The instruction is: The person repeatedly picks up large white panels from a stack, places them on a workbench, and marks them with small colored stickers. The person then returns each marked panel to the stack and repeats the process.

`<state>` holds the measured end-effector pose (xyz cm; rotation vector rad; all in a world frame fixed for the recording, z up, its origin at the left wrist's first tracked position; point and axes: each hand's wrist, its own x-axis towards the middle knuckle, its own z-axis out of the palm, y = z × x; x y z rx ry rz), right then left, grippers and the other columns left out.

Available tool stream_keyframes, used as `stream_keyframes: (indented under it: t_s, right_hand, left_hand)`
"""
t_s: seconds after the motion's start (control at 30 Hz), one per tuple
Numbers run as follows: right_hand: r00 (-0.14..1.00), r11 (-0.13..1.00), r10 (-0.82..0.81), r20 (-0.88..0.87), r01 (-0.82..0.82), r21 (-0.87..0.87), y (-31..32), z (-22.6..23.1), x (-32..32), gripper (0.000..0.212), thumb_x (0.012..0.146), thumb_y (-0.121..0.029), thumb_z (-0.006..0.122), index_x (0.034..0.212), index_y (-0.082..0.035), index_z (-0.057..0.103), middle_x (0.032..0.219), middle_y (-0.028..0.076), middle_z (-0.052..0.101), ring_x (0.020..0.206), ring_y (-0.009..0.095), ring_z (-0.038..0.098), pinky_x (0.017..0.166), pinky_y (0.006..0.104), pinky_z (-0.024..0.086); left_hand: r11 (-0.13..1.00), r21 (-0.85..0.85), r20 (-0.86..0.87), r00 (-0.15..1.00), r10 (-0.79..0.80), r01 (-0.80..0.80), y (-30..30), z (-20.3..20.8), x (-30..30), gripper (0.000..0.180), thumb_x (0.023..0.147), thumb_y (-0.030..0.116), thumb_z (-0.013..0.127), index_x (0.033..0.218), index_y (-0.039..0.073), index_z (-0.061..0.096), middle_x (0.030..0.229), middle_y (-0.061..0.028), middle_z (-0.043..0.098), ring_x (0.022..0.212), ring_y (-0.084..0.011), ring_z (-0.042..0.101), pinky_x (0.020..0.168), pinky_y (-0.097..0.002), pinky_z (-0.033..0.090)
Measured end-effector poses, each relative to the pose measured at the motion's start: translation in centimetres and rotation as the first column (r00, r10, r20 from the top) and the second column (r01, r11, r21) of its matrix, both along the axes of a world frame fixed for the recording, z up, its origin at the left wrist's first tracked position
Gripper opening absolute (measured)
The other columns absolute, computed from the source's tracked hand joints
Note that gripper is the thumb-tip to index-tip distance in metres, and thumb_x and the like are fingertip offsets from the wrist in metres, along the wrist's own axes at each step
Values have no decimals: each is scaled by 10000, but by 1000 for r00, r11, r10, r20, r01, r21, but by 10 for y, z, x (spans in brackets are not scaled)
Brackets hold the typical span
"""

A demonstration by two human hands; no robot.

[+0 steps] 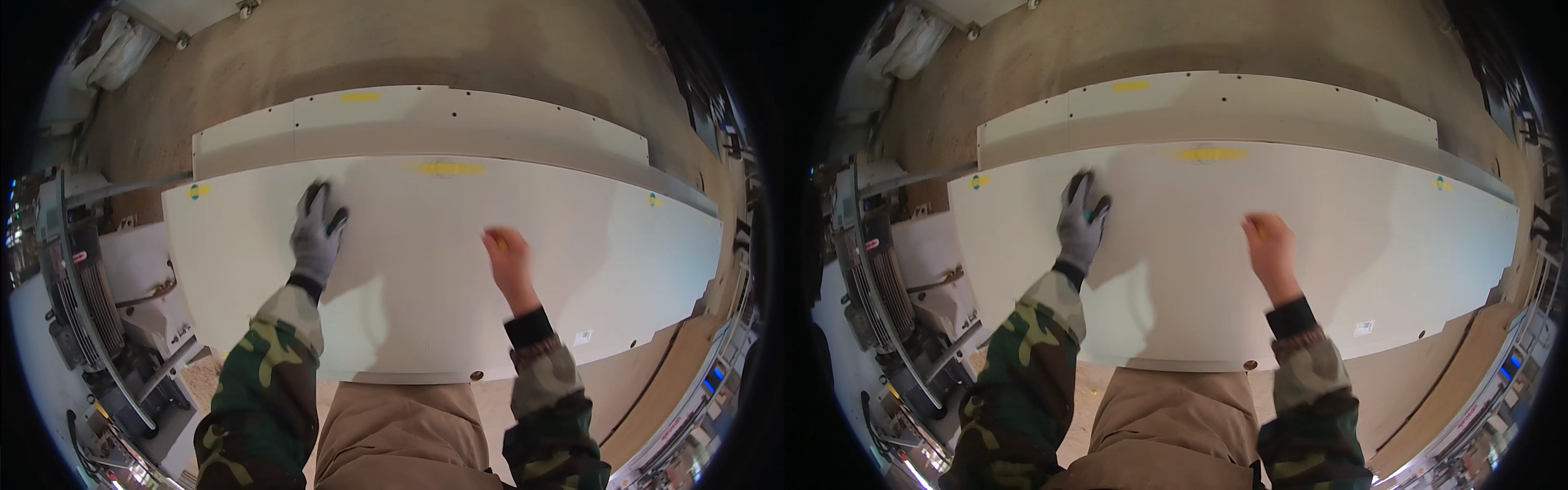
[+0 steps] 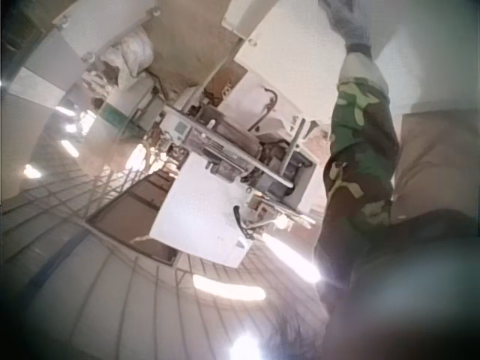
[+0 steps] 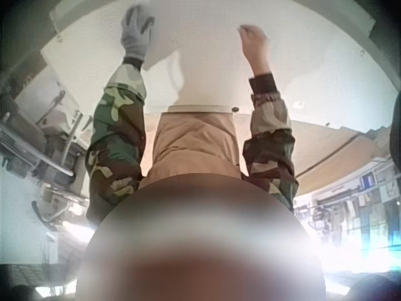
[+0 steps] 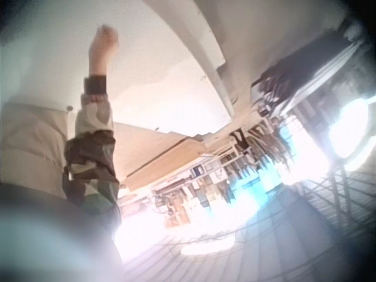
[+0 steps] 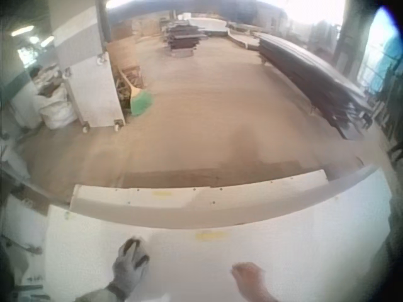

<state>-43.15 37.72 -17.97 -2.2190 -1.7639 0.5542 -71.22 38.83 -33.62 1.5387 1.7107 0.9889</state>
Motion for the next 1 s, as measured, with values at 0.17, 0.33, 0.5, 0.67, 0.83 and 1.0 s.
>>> stream_keyframes:
  t_s: [0.17, 0.33, 0.5, 0.67, 0.83, 1.0]
  right_hand:
    - [907, 914, 324, 268, -373, 157, 95, -45, -81, 74, 776, -75, 590, 841, -42, 608, 847, 118, 570, 819, 311, 567, 687, 402, 478]
    - [781, 879, 431, 452, -478, -12, 113, -53, -92, 17, 760, -36, 558, 777, -36, 555, 809, 120, 548, 817, 319, 570, 691, 400, 490]
    - [757, 890, 375, 535, -455, 21, 122, -60, -95, 12, 748, -23, 545, 759, -27, 546, 824, 136, 558, 785, 318, 586, 680, 395, 495]
    - [826, 946, 304, 474, -320, -50, 123, -75, -107, 19, 755, -25, 534, 749, -31, 551, 843, 145, 574, 796, 325, 592, 686, 387, 499]
    - [518, 806, 545, 659, -540, -242, 131, -80, -122, 67, 781, -77, 545, 745, -21, 555, 825, 144, 591, 751, 328, 594, 630, 395, 479]
    - [967, 989, 144, 211, -132, -73, 135, -78, -95, 74, 787, 0, 491, 772, 8, 562, 885, 128, 609, 751, 234, 596, 585, 323, 474]
  left_hand:
    - [957, -143, -267, 941, 209, -253, -118, -8, -104, 509, 903, 307, 410, 1337, 41, 393, 1205, -201, 509, 1070, -381, 452, 915, -430, 381]
    - [895, -27, -513, 774, 370, -445, -165, 8, -180, 447, 887, 157, 432, 1312, 23, 415, 1215, -187, 499, 1060, -350, 457, 915, -427, 364]
    - [917, 78, -516, 771, 373, -392, -150, 27, -208, 421, 888, 138, 432, 1290, 13, 434, 1225, -137, 519, 1063, -328, 454, 925, -414, 351]
    - [925, 92, -569, 743, 353, -369, -145, 36, -227, 403, 882, 115, 448, 1270, 3, 445, 1206, -132, 537, 1041, -324, 471, 905, -408, 371]
    - [913, 113, -568, 728, 383, -392, -142, 32, -236, 355, 870, 92, 474, 1214, 1, 477, 1188, -136, 544, 1036, -321, 479, 888, -405, 389]
    - [913, 129, -528, 752, 394, -388, -141, 35, -229, 399, 907, 137, 430, 1295, 48, 449, 1115, -165, 522, 1030, -323, 466, 890, -401, 372]
